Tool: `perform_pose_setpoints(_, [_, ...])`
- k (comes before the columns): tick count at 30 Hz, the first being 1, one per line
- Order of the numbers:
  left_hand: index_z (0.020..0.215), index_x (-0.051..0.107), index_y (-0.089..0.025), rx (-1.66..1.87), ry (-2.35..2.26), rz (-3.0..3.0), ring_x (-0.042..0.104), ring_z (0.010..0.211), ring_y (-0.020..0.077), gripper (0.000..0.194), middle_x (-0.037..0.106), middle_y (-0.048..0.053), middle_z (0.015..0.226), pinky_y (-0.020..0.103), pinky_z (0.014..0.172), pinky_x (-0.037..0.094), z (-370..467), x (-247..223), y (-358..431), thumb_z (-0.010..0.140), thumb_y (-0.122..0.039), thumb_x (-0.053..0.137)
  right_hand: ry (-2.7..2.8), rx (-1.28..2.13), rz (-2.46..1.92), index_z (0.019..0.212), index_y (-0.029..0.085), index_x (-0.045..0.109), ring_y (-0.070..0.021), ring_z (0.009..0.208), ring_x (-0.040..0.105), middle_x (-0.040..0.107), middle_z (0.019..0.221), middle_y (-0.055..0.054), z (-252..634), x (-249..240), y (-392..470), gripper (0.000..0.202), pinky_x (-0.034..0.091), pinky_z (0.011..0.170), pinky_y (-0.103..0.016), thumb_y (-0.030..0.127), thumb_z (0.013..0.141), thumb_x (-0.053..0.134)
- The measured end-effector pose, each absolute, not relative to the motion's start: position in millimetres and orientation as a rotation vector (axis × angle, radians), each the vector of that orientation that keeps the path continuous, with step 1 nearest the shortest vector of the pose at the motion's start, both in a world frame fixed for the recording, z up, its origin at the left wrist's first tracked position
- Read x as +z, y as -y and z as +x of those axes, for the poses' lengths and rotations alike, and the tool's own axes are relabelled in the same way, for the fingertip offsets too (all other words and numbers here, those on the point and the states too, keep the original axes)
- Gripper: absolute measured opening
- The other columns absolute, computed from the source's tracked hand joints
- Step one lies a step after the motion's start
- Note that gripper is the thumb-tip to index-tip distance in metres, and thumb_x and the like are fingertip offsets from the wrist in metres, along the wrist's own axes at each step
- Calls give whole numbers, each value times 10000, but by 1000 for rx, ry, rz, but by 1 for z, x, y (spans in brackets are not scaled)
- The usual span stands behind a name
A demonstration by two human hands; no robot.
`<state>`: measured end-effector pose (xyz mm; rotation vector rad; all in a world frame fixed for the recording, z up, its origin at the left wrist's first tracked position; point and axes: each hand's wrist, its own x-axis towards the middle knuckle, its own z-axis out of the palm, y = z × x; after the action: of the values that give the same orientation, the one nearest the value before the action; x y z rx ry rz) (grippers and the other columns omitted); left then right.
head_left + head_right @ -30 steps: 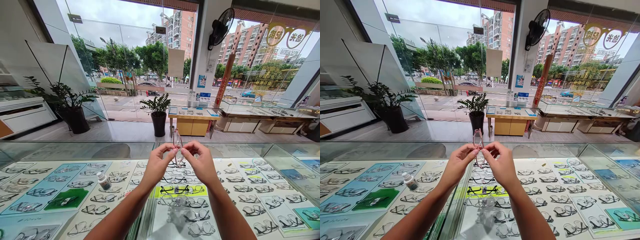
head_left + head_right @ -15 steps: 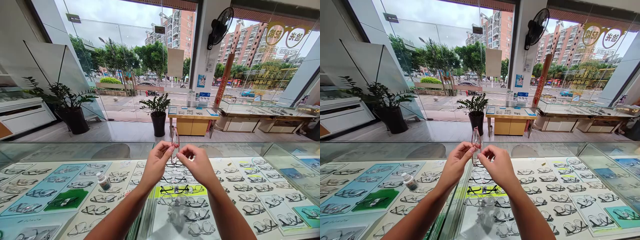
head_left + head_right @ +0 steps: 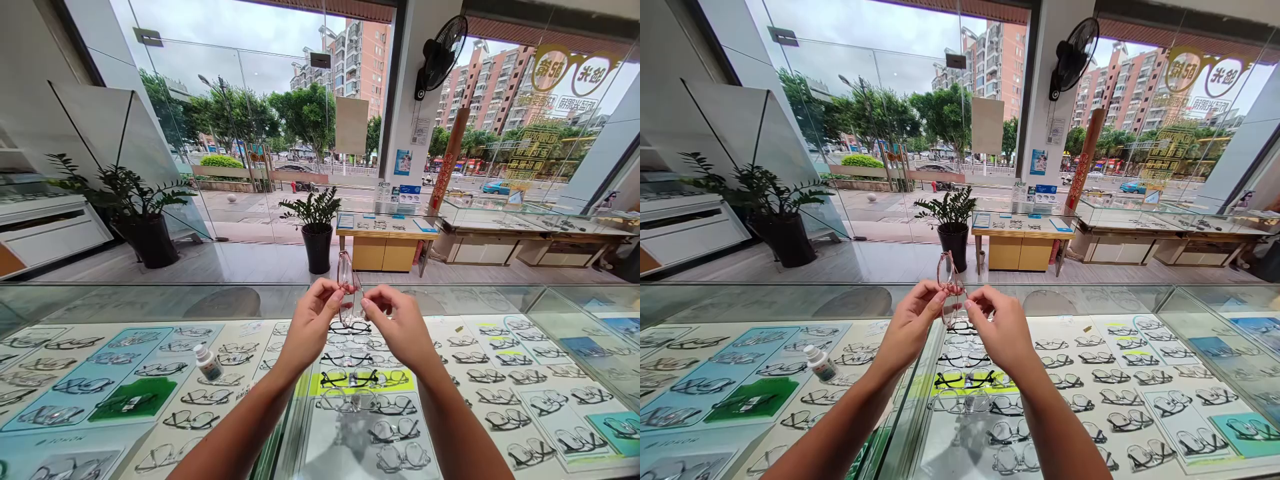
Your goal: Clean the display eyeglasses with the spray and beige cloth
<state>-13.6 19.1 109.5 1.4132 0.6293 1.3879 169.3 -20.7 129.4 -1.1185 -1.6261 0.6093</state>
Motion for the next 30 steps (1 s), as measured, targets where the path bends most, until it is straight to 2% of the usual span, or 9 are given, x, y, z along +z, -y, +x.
perform_pose_setpoints(5, [974,649,-209,1368,-676,1502,672,1112,222,318,725,70,1111,359,926,615,-23,113,-25,970,-515,736,1479,499,-1182,966,228,697,-172,647,657,771,743,-6,178,128,18,231,446,624,-297,438,1027,622])
perform_pose_setpoints(10, [996,655,-208,1298,-743,1640,663,1111,228,318,724,89,1141,348,909,575,-38,115,-31,997,-525,692,1342,226,-1179,1151,233,751,-224,874,745,838,1025,-72,187,127,15,252,533,766,-350,410,1032,618])
perform_pose_setpoints(13, [1018,668,-210,1260,-791,1729,655,1085,224,326,723,89,1141,359,918,557,-45,115,-34,1007,-537,669,1305,138,-1145,1309,239,703,-242,993,751,812,1227,-96,189,127,13,329,552,802,-374,375,1017,640])
perform_pose_setpoints(15, [1025,673,-211,1234,-802,1757,653,1068,222,331,724,88,1138,365,918,552,-47,116,-35,1010,-542,662,1305,110,-1116,1349,244,668,-247,1033,748,789,1290,-103,188,127,12,355,556,805,-381,354,1014,639])
perform_pose_setpoints(18, [1013,670,-212,1262,-786,1721,656,1076,225,335,724,88,1139,366,920,554,-47,116,-37,999,-547,674,1342,118,-1101,1316,245,648,-247,1035,746,782,1269,-101,185,126,13,324,555,799,-383,333,1004,645])
perform_pose_setpoints(23, [1008,674,-207,1301,-766,1670,659,1095,232,321,721,92,1137,367,923,558,-41,115,-34,990,-527,695,1503,78,-1061,1137,242,684,-218,909,716,774,1134,-74,176,127,19,145,560,788,-383,303,1022,619])
perform_pose_setpoints(25, [1022,684,-203,1282,-770,1690,653,1069,227,313,717,91,1130,358,906,552,-39,114,-32,990,-515,699,1670,72,-965,1149,245,704,-230,1021,719,769,1166,-78,173,128,21,161,578,862,-393,265,1043,584])
perform_pose_setpoints(28, [1028,684,-205,1265,-780,1730,632,983,197,297,702,68,1075,325,850,530,-36,113,-30,997,-500,693,1867,56,-854,1261,251,707,-244,1251,681,741,1329,-88,168,130,23,259,557,1052,-431,213,1066,541])
perform_pose_setpoints(30, [1025,679,-207,1268,-784,1740,618,944,183,288,688,52,1042,312,828,517,-34,113,-29,1003,-494,685,1905,14,-849,1308,249,700,-250,1291,667,732,1374,-90,167,130,23,296,536,1101,-457,200,1073,528])
